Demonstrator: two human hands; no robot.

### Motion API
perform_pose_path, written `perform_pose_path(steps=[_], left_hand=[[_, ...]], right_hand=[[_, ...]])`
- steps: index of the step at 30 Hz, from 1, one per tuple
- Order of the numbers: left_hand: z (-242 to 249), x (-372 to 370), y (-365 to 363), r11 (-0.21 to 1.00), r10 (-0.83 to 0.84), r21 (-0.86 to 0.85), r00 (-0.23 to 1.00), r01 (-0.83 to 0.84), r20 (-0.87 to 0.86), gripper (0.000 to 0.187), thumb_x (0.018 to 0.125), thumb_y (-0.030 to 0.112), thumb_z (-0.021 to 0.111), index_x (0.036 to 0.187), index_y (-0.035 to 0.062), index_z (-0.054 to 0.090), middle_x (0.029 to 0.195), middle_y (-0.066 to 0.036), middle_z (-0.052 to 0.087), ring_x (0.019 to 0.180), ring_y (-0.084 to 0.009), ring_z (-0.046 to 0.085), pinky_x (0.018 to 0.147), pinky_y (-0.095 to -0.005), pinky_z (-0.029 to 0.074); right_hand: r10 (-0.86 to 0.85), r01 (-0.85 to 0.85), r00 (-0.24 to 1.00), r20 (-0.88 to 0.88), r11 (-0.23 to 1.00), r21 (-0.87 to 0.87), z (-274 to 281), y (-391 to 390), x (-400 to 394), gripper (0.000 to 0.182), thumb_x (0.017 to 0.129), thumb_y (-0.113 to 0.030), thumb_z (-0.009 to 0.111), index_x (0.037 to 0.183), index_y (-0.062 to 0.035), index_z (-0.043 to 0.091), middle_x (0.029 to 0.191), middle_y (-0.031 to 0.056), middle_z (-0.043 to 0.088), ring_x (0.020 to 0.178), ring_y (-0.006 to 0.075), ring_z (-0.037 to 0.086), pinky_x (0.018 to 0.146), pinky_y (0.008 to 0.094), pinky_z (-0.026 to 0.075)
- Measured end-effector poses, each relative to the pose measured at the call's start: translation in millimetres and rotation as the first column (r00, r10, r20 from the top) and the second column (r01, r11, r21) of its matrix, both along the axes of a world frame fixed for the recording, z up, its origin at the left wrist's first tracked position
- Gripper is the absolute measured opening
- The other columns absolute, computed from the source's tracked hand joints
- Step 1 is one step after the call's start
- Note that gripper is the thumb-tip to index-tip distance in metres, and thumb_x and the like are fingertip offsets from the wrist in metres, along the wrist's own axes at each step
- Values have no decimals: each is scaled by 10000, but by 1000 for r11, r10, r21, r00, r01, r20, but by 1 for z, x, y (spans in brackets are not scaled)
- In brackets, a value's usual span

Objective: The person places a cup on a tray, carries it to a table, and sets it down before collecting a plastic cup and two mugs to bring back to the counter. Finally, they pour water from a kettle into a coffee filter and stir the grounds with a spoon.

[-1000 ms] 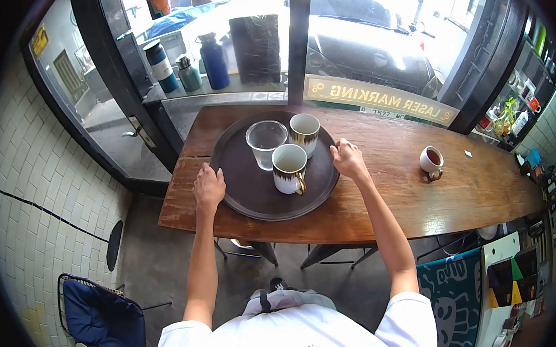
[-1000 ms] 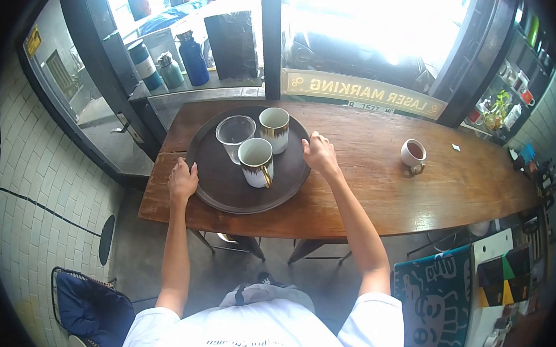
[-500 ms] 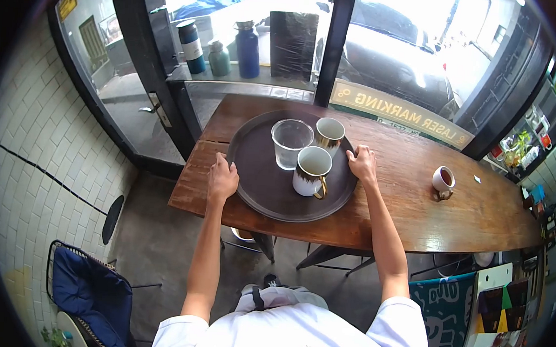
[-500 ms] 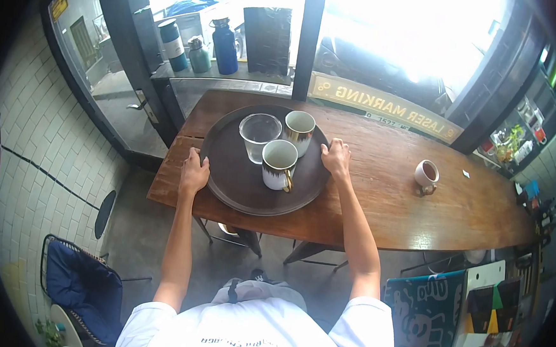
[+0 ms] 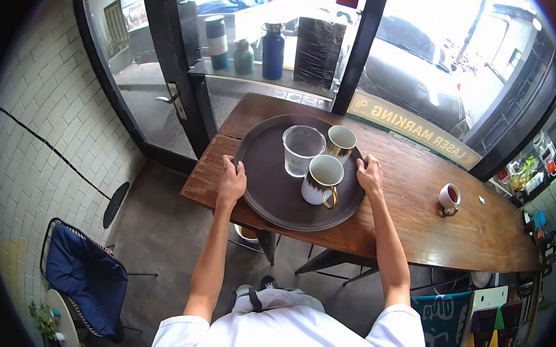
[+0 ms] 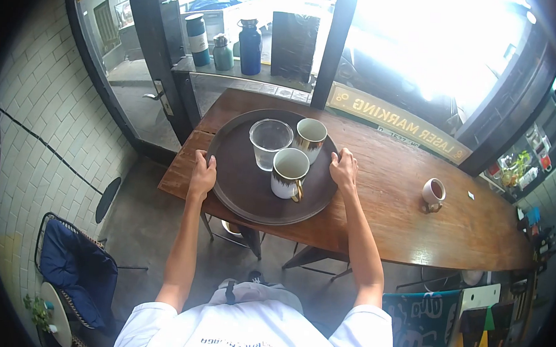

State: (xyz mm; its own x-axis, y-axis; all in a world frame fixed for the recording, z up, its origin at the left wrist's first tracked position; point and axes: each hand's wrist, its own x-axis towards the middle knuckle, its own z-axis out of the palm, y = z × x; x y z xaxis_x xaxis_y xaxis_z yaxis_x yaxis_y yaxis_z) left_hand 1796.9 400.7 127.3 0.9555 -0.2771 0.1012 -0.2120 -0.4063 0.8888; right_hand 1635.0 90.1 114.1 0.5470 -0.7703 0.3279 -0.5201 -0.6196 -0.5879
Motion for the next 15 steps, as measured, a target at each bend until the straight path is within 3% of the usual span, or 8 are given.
perform_pose_path(steps=[6,10,11,13,15], left_hand=[[-2,0,17,997,14,-79,999,-17,-41,284,958,162,438,1144,-46,490,1051,-249,602,999,-375,597,878,-419,438],[7,-3,38,972,-59,-231,993,35,-101,297,960,153,438,1135,-64,542,1064,-214,614,989,-315,604,877,-381,445],[6,-1,45,957,-101,-283,989,68,-105,300,960,147,437,1141,-68,543,1076,-206,615,989,-300,602,880,-371,445],[0,0,56,951,-65,-309,993,31,-100,301,959,142,436,1144,-73,538,1084,-188,613,979,-272,598,878,-356,444],[-2,-6,73,962,42,-269,999,-48,-27,304,958,138,433,1158,-65,539,1089,-185,607,989,-247,581,892,-344,433]], right_hand=[[62,-69,991,121,996,59,16,15,1,248,869,-192,622,804,31,535,732,204,577,691,314,554,654,427,427],[103,-115,985,137,990,78,28,30,0,251,872,-192,623,808,29,523,695,177,548,676,262,518,646,405,419],[114,-126,984,136,989,80,32,35,1,251,872,-192,623,808,29,523,695,177,548,676,262,518,646,405,419],[133,-151,982,135,979,134,35,44,4,245,879,-190,601,890,49,548,904,273,613,908,425,593,775,462,446],[150,-177,975,166,971,161,36,56,8,248,878,-192,608,882,50,551,909,269,611,915,399,594,789,454,443]])
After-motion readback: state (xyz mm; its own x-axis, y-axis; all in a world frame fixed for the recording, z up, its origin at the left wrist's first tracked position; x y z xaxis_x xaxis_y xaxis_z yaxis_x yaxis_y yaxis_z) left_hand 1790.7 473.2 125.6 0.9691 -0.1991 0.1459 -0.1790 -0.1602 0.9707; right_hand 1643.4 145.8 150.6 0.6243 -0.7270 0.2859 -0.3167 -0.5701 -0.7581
